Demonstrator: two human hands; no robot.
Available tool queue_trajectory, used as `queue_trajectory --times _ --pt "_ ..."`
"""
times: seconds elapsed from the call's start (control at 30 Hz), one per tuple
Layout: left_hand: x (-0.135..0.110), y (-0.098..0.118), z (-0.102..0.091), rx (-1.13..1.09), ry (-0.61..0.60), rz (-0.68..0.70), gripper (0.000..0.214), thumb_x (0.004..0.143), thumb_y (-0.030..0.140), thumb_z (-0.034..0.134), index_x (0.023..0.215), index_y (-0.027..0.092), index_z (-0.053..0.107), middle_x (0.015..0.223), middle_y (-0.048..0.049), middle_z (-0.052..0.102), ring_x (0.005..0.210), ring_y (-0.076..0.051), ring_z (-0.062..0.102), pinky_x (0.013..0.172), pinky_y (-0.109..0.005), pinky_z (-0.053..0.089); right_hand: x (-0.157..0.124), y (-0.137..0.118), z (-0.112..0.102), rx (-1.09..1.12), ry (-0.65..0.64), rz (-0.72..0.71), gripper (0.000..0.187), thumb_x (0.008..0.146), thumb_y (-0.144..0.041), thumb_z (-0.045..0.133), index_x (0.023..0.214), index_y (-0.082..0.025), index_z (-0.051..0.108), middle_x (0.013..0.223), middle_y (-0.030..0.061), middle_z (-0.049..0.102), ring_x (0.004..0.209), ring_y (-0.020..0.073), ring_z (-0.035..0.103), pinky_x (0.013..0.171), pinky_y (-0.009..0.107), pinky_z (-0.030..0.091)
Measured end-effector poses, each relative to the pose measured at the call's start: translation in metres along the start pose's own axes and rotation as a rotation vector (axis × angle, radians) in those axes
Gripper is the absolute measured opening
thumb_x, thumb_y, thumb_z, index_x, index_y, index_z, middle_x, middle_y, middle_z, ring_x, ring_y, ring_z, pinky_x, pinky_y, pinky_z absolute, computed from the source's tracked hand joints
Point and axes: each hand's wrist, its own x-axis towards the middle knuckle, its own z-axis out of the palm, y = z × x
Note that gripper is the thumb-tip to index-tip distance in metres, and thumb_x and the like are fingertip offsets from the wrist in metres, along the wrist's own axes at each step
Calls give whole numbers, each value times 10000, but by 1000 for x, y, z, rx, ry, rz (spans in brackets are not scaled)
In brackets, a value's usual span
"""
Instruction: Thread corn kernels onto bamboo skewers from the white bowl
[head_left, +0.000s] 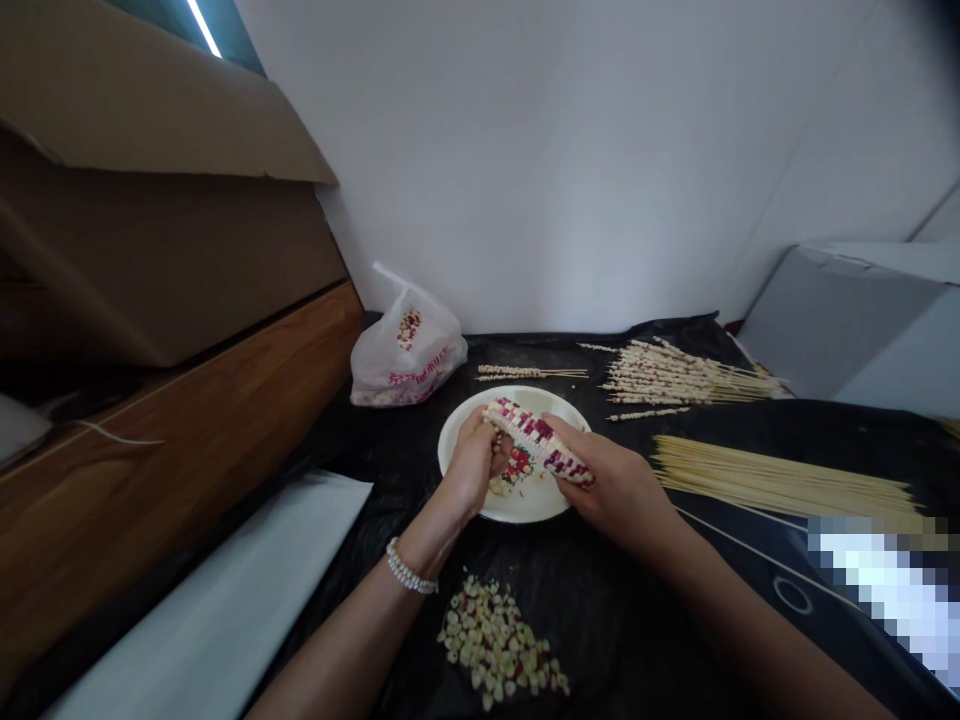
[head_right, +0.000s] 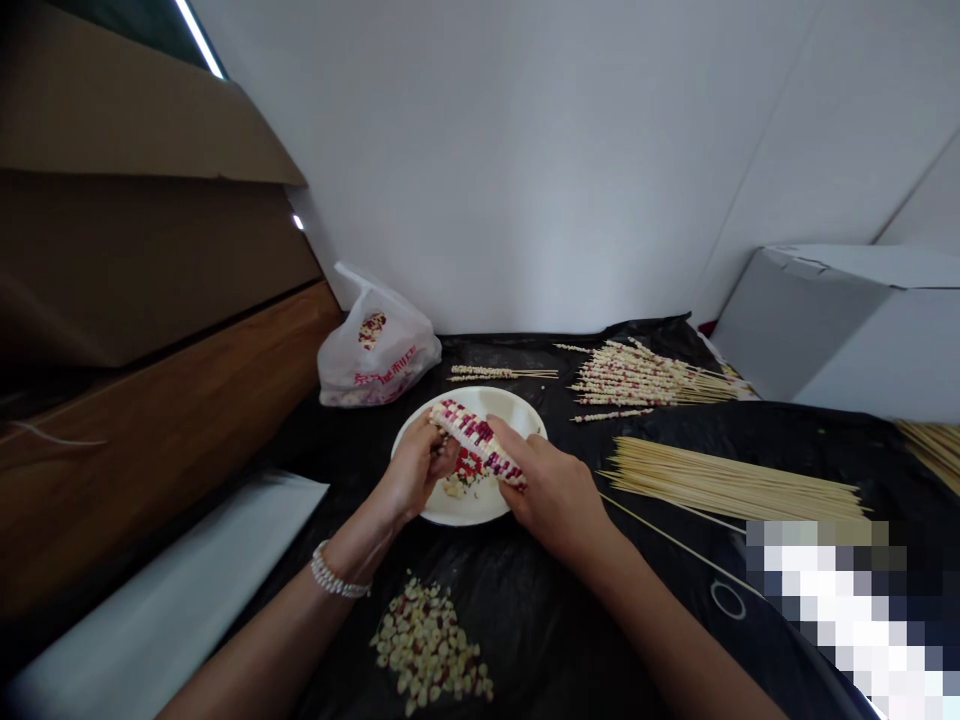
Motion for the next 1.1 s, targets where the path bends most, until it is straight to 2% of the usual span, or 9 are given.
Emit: queue_trajectory --times 0.1,0.2,0.3,0.5,0.7,0.8,0.9,1.0,1.1 --pt "-2 8 -3 -101 -136 -5 133 607 129 522 726 167 478 552 59 452 372 -16 221 385 -163 137 1 4 0 62 26 8 603 838 -247 505 1434 -192 439 954 109 698 861 264 667 741 398 536" --pt "-3 16 -6 -212 -192 -103 87 683 212 545 691 146 490 591 30 484 380 -13 219 367 -162 139 2 6 0 80 37 20 592 838 -245 506 1423 -177 452 974 117 701 897 271 666 768 411 537" --pt "-2 19 -8 -250 -176 -159 188 756 299 526 667 137 493 593 14 493 380 -14 212 350 -158 134 1 6 1 73 42 7 592 845 -246 505 1431 -195 433 991 111 697 919 268 662 780 409 538" --pt "0 17 -11 -211 -166 -156 214 780 288 503 632 134 487 557 23 469 367 -11 211 349 -152 151 0 4 0 -4 17 0 612 846 -218 507 1448 -236 403 1040 103 680 950 267 656 789 403 542" --pt "1 11 -10 -201 -138 -137 66 672 170 512 670 164 447 519 42 449 357 -18 195 351 -152 117 -2 2 1 -65 16 -1 645 821 -189 527 1449 -269 402 1057 90 672 915 266 663 741 383 549" --pt "0 7 -6 -163 -113 -70 138 602 85 508 660 174 420 481 67 401 350 -16 178 357 -154 110 -1 4 3 -21 10 -23 640 832 -218 516 1458 -242 385 1018 93 678 856 250 666 716 370 548" --pt "-2 7 -4 -170 -135 -36 146 594 77 512 700 163 461 530 54 455 356 -12 210 367 -152 136 0 6 3 20 25 -19 609 853 -242 498 1453 -217 395 969 97 682 836 250 663 719 376 541" --pt "-2 13 -7 -234 -212 -70 82 661 167 549 722 145 498 617 14 526 369 -9 251 364 -153 161 0 7 1 20 50 -5 586 868 -259 494 1445 -215 405 963 99 676 864 259 658 733 387 535" --pt "-1 18 -9 -283 -205 -139 263 797 376 556 687 152 472 573 17 502 355 -9 223 344 -148 144 0 6 -1 -10 49 -11 604 859 -240 503 1452 -243 387 990 89 667 891 257 652 744 381 531"
